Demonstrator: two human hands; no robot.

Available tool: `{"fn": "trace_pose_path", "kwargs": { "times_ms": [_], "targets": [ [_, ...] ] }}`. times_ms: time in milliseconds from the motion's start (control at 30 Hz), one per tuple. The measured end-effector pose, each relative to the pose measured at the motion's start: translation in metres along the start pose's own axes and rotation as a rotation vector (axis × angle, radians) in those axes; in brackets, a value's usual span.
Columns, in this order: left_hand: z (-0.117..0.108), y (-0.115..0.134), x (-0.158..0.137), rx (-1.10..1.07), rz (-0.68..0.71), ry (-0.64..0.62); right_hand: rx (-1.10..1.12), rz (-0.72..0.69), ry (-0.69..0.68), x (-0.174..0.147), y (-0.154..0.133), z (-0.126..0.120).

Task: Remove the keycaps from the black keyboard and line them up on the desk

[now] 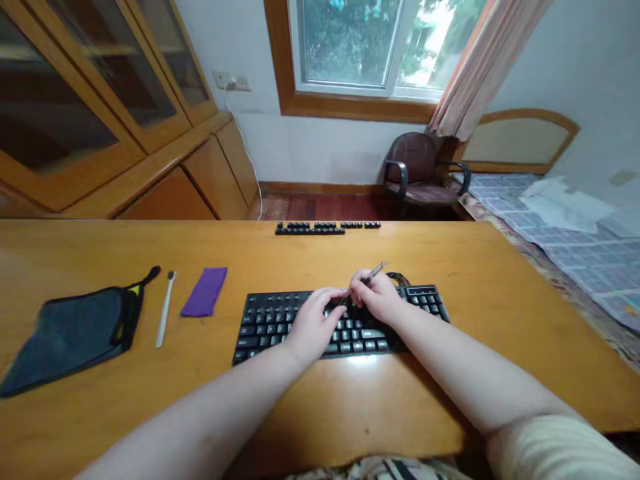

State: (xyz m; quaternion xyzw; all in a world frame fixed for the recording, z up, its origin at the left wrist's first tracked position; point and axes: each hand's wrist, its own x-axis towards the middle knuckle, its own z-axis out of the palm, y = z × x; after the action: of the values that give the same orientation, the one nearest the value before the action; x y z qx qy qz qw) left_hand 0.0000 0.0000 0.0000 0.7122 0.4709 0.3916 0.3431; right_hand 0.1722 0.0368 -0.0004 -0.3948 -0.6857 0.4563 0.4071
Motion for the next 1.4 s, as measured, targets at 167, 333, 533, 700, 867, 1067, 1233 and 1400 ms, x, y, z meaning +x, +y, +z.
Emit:
{"fn": "trace_pose_path", "kwargs": {
  "times_ms": [167, 333, 533, 700, 867, 1067, 1233, 1400],
  "targets": [
    [0.004, -0.003, -0.005, -0.117, -0.074, 0.022, -0.051, 0.024, 0.008, 0.002, -0.002, -0.002],
    [0.004, -0.002, -0.006, -0.184, -0.032, 0.024, -0.05, 0.071, 0.021, 0.002, -0.006, 0.0],
    [-0.001, 0.004, -0.004, -0.024, 0.073, -0.049, -0.102, 0.112, 0.024, 0.003, -0.006, 0.001],
    [0.001, 0.002, -0.005, 0.025, 0.067, -0.047, -0.246, 0.091, 0.013, 0.003, -0.01, 0.0],
    [0.001, 0.002, -0.005, 0.02, 0.044, -0.052, -0.327, 0.084, 0.001, 0.004, -0.017, 0.0],
    [0.001, 0.002, -0.005, -0.001, 0.071, -0.037, -0.359, 0.09, 0.005, 0.006, -0.018, 0.001],
    [0.0, 0.006, -0.007, -0.02, 0.122, -0.015, -0.306, 0.103, 0.062, 0.006, -0.011, -0.003],
    [-0.002, 0.006, -0.006, -0.082, 0.005, 0.063, -0.249, -0.097, 0.161, 0.006, -0.008, -0.007]
  ]
}}
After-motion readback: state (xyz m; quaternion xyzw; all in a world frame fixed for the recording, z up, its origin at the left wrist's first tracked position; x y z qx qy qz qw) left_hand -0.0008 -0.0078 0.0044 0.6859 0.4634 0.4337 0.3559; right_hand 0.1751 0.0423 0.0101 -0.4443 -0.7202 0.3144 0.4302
